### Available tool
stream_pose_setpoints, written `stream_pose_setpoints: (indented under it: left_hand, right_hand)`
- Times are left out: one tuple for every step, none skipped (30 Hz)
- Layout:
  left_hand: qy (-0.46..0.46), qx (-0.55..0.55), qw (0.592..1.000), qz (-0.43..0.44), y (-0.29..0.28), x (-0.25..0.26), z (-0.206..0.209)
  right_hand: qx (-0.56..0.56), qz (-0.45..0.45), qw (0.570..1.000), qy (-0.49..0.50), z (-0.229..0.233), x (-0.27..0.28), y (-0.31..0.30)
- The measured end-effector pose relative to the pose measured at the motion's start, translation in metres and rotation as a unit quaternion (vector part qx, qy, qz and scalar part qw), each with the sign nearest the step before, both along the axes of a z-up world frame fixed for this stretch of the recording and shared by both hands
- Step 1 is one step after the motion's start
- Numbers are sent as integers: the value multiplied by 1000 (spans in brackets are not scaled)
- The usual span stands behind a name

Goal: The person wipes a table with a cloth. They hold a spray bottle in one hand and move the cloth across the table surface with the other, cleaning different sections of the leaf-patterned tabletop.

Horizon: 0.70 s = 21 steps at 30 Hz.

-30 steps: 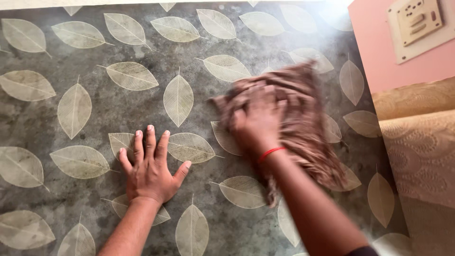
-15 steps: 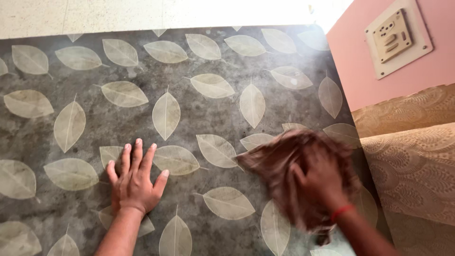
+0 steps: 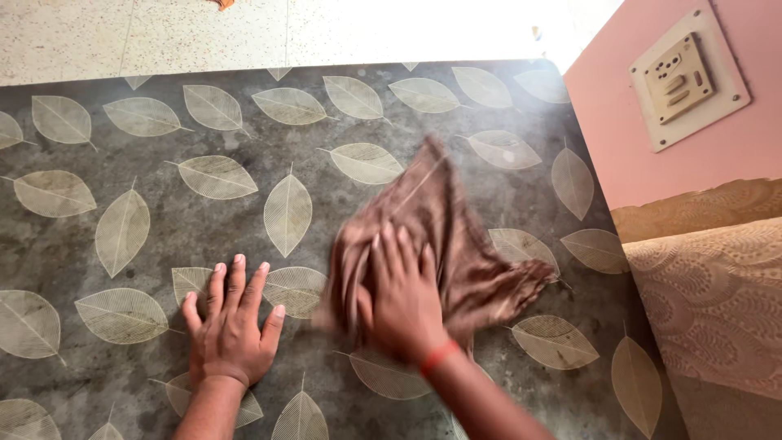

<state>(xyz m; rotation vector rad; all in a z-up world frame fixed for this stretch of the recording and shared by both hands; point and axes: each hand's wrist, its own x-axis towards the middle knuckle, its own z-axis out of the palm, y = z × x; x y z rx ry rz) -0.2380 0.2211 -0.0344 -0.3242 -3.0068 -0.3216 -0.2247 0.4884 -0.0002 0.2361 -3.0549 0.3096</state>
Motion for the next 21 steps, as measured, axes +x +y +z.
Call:
stream_pose_setpoints:
  left_hand:
    - [-1, 0, 1000, 1, 0, 0, 0]
    - [1, 0, 1000, 0, 1, -1, 0]
    - [3, -1, 1000, 0, 3, -3, 0]
    - [4, -3, 1000, 2, 2, -2, 1]
    - [1, 3, 1000, 0, 2, -2, 3]
    - [-3, 9, 1000, 1, 2, -2, 4]
    - [-7, 14, 1000, 3, 2, -2, 5]
    - [-12, 13, 1000, 5, 3, 0, 6]
    - [-16, 12, 1000, 8, 3, 0, 6]
    - [-19, 10, 1000, 8, 3, -1, 8]
    - [-18, 5, 1000, 6, 3, -2, 9]
    - [-17, 0, 1000, 6, 4, -2, 10]
    - [-16, -4, 1000, 5, 5, -2, 10]
    - [-22, -9, 1000, 8, 5, -1, 10]
    - [-28, -15, 999, 10, 6, -1, 10]
    - [-35, -22, 999, 12, 4, 0, 10]
    - [-33, -17, 999, 13, 3, 2, 10]
    - [-29, -13, 999, 8, 3, 0, 10]
    - [-26, -8, 1000, 3, 3, 0, 10]
    - [-24, -12, 1000, 4, 4, -1, 10]
    - [-22, -17, 1000, 5, 3, -3, 10]
  right_hand:
    - [-20, 26, 999, -11, 5, 27, 0]
    - [-38, 50, 998, -23, 10, 53, 4]
    - [-52, 59, 997, -20, 12, 75, 11]
    - [-67, 70, 995, -18, 13, 95, 23]
    - [-117, 10, 982, -148, 13, 109, 42]
    - [-162, -50, 947, -274, 11, 119, 64]
    - [-115, -53, 979, -158, 8, 123, 88]
    - [-64, -55, 996, -41, 5, 125, 113]
    - [-73, -76, 993, -45, 1, 118, 139]
    - [-83, -98, 991, -47, -5, 101, 162]
    - [-25, -106, 994, -32, -13, 80, 178]
    - [34, -113, 993, -16, -21, 55, 187]
    - [75, -166, 982, -46, -29, 26, 187]
    - [115, -216, 967, -74, -35, -7, 182]
    - [83, -248, 959, -112, -36, -40, 172]
    - [49, -280, 947, -150, -32, -66, 158]
    - [28, -287, 938, -191, -27, -86, 138]
    - [6, -300, 926, -231, -24, -96, 110]
    - [13, -246, 951, -188, -20, -92, 80]
    - [22, -192, 971, -140, -14, -85, 55]
    - [56, -126, 986, -94, -9, -75, 33]
